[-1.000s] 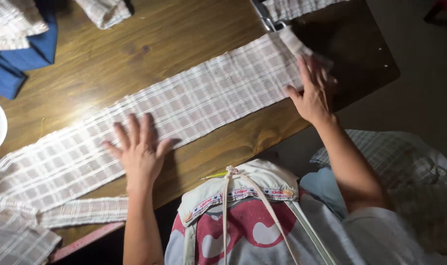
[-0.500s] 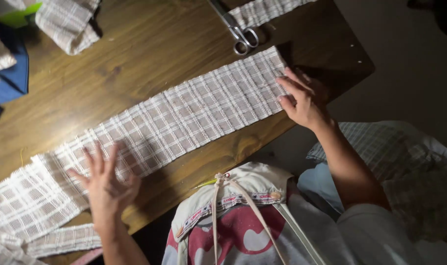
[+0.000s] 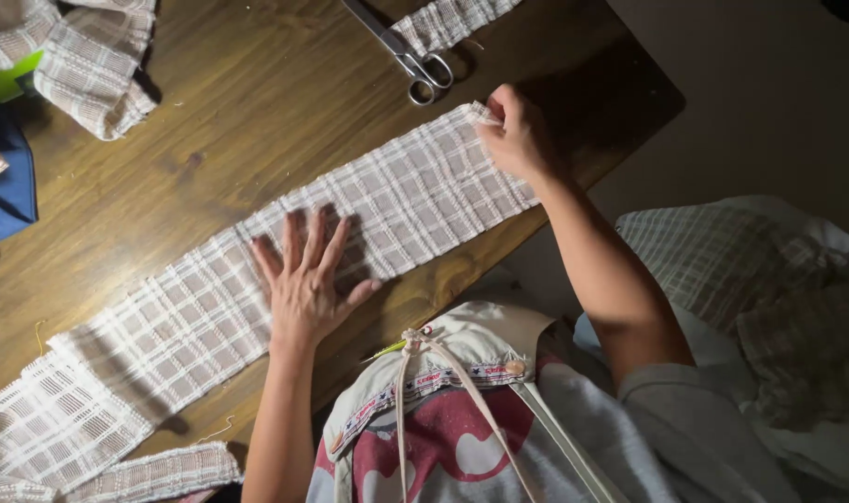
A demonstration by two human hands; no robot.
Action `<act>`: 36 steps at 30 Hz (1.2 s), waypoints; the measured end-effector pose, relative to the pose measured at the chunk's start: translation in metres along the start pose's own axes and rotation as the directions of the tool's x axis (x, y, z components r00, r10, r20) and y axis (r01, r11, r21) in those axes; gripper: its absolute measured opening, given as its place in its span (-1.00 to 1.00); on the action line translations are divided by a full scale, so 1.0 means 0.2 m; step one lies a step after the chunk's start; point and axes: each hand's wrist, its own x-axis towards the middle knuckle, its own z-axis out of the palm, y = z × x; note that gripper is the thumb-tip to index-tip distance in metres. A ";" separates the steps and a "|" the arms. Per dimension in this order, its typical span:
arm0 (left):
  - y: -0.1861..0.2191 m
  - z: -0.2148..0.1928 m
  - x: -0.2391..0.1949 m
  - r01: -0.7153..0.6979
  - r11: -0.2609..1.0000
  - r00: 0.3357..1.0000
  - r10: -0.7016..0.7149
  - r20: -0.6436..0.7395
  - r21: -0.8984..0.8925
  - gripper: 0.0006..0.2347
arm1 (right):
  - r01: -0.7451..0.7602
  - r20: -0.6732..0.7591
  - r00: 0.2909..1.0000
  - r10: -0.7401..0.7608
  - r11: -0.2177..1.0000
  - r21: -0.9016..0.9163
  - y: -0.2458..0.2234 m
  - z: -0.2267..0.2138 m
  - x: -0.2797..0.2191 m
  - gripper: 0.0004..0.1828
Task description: Cutting a strip of checkered fabric with scissors and then folding the pieces
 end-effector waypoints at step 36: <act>0.13 0.11 0.22 -0.057 0.998 0.998 0.057 -0.022 -0.016 -0.30 | -0.159 0.123 0.985 0.118 0.898 0.410 0.16 -0.11 -0.02 -0.83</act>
